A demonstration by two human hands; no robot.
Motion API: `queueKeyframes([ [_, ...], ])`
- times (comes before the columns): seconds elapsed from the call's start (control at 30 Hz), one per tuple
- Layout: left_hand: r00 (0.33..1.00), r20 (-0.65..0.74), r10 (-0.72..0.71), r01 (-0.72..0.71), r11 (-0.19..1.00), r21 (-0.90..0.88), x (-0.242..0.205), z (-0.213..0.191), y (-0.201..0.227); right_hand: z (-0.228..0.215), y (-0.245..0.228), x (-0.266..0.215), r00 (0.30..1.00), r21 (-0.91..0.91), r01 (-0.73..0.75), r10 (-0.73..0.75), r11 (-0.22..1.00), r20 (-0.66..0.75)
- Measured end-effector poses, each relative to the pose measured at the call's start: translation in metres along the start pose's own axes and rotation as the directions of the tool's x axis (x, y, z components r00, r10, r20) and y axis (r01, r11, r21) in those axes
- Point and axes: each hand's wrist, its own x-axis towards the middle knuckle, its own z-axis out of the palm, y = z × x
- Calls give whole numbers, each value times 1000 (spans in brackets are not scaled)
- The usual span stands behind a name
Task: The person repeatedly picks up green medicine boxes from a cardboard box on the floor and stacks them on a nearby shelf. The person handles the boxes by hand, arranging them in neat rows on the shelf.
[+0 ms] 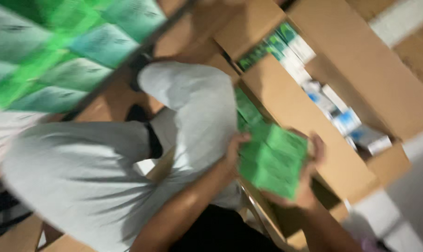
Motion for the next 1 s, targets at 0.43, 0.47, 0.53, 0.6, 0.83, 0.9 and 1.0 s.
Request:
queueKeyframes([
  [0.43,287,718,634,-619,-450,644,-81,186,150,18,-108,178,999,661,20,-39,750,14],
  [0.47,277,707,650,-593,-463,658,-88,193,161,23,-117,209,977,642,83,-190,763,100],
  [0.53,228,690,687,-516,-516,684,-104,202,183,32,-134,262,844,608,200,-450,768,291],
  [0.6,165,683,711,-437,-568,697,-122,203,205,44,-146,297,606,595,307,-635,742,479],
  [0.83,72,716,695,-41,-715,698,-140,216,236,74,-155,318,549,303,617,-673,726,495],
  [0.9,197,712,675,66,-733,677,-140,224,252,79,-147,335,570,326,519,-604,790,557],
  [1.0,210,756,620,393,-761,516,-157,232,287,99,-131,375,615,341,403,-528,849,585],
])
